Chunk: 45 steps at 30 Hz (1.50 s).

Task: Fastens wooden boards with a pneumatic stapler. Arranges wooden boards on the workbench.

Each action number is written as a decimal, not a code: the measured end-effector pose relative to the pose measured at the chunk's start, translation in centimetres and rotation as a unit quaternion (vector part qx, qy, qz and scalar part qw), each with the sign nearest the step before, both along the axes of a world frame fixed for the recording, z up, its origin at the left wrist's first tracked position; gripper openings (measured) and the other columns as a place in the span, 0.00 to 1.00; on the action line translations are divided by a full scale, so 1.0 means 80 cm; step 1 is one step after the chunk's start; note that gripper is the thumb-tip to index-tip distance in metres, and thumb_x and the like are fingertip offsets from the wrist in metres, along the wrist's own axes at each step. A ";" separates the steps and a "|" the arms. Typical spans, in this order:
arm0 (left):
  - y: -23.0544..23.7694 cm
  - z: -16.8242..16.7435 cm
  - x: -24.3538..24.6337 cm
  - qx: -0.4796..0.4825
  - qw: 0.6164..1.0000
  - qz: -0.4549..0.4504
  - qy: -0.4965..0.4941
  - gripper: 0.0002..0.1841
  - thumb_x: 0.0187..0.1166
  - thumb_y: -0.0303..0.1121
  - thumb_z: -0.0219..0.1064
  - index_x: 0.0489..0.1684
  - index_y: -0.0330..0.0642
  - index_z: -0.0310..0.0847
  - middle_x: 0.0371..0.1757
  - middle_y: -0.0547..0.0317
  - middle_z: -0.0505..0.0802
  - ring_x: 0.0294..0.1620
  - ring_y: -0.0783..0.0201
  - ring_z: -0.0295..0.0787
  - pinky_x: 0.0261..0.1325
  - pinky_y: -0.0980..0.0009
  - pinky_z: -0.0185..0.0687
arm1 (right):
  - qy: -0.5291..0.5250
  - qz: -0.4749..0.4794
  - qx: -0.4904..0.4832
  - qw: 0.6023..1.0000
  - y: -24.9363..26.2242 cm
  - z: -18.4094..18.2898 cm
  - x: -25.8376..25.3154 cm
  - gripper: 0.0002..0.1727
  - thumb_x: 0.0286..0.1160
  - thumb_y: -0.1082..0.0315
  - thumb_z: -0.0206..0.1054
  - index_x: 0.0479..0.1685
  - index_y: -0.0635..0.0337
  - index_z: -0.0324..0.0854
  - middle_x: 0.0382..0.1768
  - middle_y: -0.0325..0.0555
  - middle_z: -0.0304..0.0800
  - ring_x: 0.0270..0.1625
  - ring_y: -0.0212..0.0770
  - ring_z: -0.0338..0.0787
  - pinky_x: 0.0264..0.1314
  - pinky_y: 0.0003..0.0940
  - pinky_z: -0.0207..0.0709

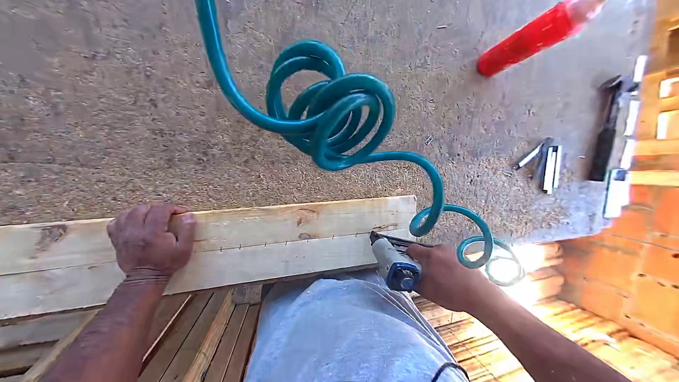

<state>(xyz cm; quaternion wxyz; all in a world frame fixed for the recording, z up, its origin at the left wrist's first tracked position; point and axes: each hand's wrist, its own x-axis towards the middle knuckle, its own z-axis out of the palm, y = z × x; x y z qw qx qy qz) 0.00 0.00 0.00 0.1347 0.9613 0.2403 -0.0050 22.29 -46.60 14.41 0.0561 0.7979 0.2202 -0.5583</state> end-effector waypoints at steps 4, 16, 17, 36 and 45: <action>0.001 0.001 -0.001 -0.005 1.000 0.002 0.011 0.34 0.81 0.59 0.45 0.51 0.35 0.85 0.60 0.29 0.87 0.69 0.26 0.79 0.72 0.28 0.63 | 0.001 0.016 -0.039 0.999 -0.018 0.006 0.016 0.27 0.70 0.37 0.68 0.61 0.42 0.83 0.40 0.45 0.93 0.47 0.52 0.93 0.48 0.61 0.84; 0.013 -0.020 -0.015 -0.015 1.000 0.010 0.005 0.35 0.82 0.59 0.44 0.52 0.34 0.84 0.59 0.31 0.88 0.66 0.30 0.81 0.70 0.31 0.66 | -0.039 0.032 -0.043 0.998 -0.095 0.014 0.063 0.22 0.67 0.40 0.73 0.54 0.39 0.85 0.37 0.39 0.93 0.44 0.45 0.93 0.47 0.56 0.84; 0.013 -0.020 -0.015 -0.016 1.000 0.012 0.007 0.35 0.82 0.59 0.43 0.52 0.35 0.84 0.59 0.31 0.88 0.66 0.30 0.81 0.70 0.31 0.66 | -0.040 0.038 -0.031 0.998 -0.102 0.011 0.065 0.24 0.66 0.40 0.73 0.59 0.38 0.86 0.39 0.39 0.94 0.45 0.45 0.93 0.48 0.57 0.85; 0.009 -0.009 -0.007 -0.003 1.000 0.018 -0.007 0.35 0.79 0.61 0.44 0.51 0.36 0.85 0.59 0.29 0.87 0.68 0.27 0.78 0.71 0.29 0.62 | 0.123 -0.189 0.035 0.974 -0.071 0.013 0.118 0.24 0.76 0.40 0.71 0.38 0.55 0.85 0.18 0.43 0.83 0.17 0.38 0.83 0.23 0.38 0.80; 0.024 -0.004 -0.027 0.002 0.992 0.051 -0.119 0.28 0.83 0.57 0.55 0.53 0.38 0.88 0.62 0.38 0.88 0.70 0.35 0.80 0.77 0.36 0.65 | 0.438 -0.486 0.213 0.726 0.067 -0.008 0.057 0.40 0.68 0.26 0.67 0.58 0.56 0.83 0.13 0.35 0.74 0.13 0.32 0.82 0.25 0.34 0.89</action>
